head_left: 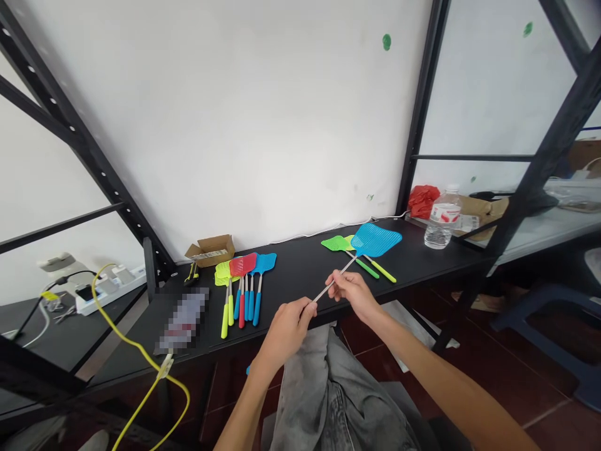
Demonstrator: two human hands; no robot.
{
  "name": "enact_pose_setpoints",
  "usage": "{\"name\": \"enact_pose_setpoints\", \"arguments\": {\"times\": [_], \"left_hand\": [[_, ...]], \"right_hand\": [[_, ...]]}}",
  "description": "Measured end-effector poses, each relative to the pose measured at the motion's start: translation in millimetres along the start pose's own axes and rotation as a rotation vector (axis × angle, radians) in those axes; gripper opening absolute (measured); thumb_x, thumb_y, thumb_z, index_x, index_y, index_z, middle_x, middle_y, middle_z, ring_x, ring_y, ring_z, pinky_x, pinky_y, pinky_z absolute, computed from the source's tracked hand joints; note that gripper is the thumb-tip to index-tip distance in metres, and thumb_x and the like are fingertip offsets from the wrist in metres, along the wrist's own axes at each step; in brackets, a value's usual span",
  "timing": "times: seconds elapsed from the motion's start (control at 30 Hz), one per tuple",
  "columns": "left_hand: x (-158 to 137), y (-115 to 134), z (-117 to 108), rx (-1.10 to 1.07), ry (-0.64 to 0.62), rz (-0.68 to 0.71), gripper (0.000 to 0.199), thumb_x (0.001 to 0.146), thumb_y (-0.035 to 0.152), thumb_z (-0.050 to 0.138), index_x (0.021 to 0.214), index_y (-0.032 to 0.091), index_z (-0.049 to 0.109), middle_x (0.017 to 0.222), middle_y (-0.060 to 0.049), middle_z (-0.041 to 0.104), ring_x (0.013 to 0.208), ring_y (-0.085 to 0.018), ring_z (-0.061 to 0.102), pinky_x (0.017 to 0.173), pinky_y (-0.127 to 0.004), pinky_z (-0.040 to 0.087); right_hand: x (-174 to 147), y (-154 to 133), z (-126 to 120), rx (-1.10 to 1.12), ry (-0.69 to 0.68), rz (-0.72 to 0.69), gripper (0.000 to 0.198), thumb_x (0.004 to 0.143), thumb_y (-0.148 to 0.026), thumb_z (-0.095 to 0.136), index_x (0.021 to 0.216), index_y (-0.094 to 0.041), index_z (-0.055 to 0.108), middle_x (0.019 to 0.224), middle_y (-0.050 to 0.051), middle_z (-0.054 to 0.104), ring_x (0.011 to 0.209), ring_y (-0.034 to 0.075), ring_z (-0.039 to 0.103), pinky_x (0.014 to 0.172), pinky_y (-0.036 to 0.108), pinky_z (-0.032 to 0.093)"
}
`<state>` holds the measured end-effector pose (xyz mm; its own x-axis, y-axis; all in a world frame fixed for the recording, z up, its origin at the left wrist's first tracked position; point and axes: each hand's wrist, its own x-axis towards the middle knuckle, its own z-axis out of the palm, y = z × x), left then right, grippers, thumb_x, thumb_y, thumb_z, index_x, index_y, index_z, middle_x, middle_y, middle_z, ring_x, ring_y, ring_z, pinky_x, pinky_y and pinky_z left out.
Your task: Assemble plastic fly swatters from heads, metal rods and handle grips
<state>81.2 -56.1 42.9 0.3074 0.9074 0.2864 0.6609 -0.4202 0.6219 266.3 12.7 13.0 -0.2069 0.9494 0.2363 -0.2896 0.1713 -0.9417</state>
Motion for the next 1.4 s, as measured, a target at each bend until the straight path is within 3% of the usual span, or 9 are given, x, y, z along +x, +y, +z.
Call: {"name": "enact_pose_setpoints", "arguments": {"times": [0.3, 0.43, 0.7, 1.03, 1.4], "left_hand": [[-4, -4, -25, 0.043, -0.078, 0.028, 0.043, 0.097, 0.042, 0.030, 0.072, 0.020, 0.056, 0.068, 0.001, 0.056, 0.063, -0.014, 0.048, 0.061, -0.025, 0.032], [-4, -9, -30, 0.081, -0.109, 0.021, 0.045, 0.097, 0.045, 0.028, 0.072, 0.019, 0.055, 0.068, 0.001, 0.054, 0.064, -0.014, 0.047, 0.062, -0.026, 0.033], [-4, -17, -28, 0.126, -0.087, -0.021, 0.039, 0.097, 0.043, 0.032, 0.073, 0.020, 0.052, 0.065, 0.002, 0.052, 0.059, -0.014, 0.045, 0.057, -0.027, 0.026], [-3, -3, -11, 0.111, -0.051, -0.008, 0.034, 0.098, 0.037, 0.032, 0.076, 0.021, 0.053, 0.063, 0.002, 0.052, 0.060, -0.014, 0.046, 0.057, -0.025, 0.025], [-2, -5, -12, 0.096, -0.058, -0.020, 0.040, 0.098, 0.041, 0.033, 0.076, 0.021, 0.060, 0.069, 0.000, 0.062, 0.064, -0.016, 0.054, 0.061, -0.025, 0.030]], "right_hand": [[16, -23, -44, 0.075, 0.248, -0.056, 0.041, 0.072, -0.057, 0.072, 0.070, -0.016, 0.069, 0.058, 0.004, 0.059, 0.056, 0.014, 0.053, 0.049, 0.025, 0.039], [19, -21, -51, 0.119, 0.257, -0.046, 0.041, 0.071, -0.057, 0.073, 0.071, -0.016, 0.068, 0.058, 0.003, 0.058, 0.057, 0.014, 0.053, 0.050, 0.024, 0.038], [19, -13, -42, 0.176, 0.168, -0.016, 0.039, 0.077, -0.056, 0.068, 0.082, -0.018, 0.070, 0.061, 0.000, 0.056, 0.055, 0.011, 0.052, 0.049, 0.024, 0.037], [-2, 9, 8, -0.022, -0.182, 0.074, 0.044, 0.084, -0.058, 0.058, 0.085, -0.016, 0.070, 0.070, 0.004, 0.065, 0.057, 0.012, 0.057, 0.050, 0.023, 0.038], [4, 9, -7, -0.012, -0.016, 0.078, 0.045, 0.080, -0.058, 0.063, 0.077, -0.015, 0.073, 0.069, 0.008, 0.068, 0.060, 0.014, 0.058, 0.051, 0.024, 0.038]]}}
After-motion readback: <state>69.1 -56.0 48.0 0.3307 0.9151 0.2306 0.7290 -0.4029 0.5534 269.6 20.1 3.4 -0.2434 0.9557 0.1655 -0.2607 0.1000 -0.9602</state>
